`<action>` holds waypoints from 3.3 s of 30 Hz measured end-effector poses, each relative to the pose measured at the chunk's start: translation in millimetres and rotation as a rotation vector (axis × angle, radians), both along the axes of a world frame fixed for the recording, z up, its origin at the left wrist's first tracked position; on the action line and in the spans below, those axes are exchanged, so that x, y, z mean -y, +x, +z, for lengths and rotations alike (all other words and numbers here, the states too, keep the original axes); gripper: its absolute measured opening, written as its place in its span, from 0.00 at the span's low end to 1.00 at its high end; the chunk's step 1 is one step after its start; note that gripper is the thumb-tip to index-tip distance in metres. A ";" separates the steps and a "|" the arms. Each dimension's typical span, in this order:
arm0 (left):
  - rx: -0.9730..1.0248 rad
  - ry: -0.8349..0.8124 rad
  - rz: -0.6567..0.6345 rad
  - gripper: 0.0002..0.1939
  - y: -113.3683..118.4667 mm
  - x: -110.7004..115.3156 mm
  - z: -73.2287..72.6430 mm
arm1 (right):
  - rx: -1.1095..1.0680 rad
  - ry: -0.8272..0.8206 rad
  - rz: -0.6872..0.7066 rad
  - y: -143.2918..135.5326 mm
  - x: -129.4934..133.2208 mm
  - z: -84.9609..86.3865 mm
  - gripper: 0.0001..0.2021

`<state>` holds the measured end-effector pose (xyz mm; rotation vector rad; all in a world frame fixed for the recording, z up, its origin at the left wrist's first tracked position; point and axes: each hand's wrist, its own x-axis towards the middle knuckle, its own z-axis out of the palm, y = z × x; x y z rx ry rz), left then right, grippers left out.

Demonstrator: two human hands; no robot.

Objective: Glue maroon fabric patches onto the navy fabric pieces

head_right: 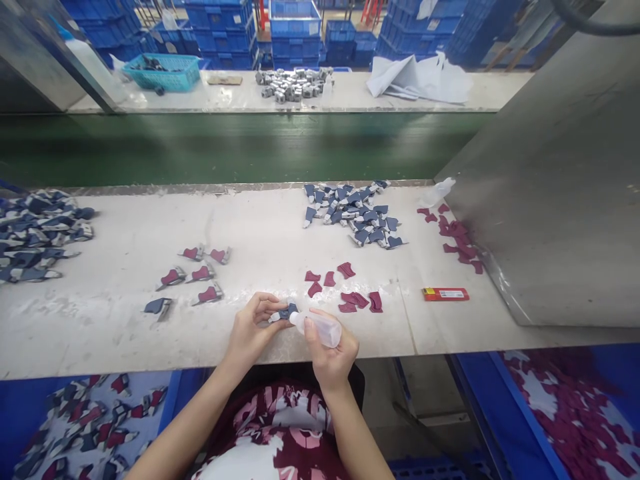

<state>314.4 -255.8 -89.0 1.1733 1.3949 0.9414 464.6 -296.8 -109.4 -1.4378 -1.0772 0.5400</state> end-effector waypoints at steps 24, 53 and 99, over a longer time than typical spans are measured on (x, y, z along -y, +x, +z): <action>-0.038 0.011 -0.019 0.17 -0.4 -0.9 1.9 | 0.022 0.071 -0.057 29.5 0.7 6.8 0.10; 0.093 -0.072 0.071 0.10 -9.0 3.6 11.2 | 0.943 -0.105 0.231 18.5 -92.2 -3.8 0.09; 0.274 -0.041 0.221 0.15 6.9 9.2 10.3 | 0.016 -0.060 0.356 1.8 -28.3 30.7 0.07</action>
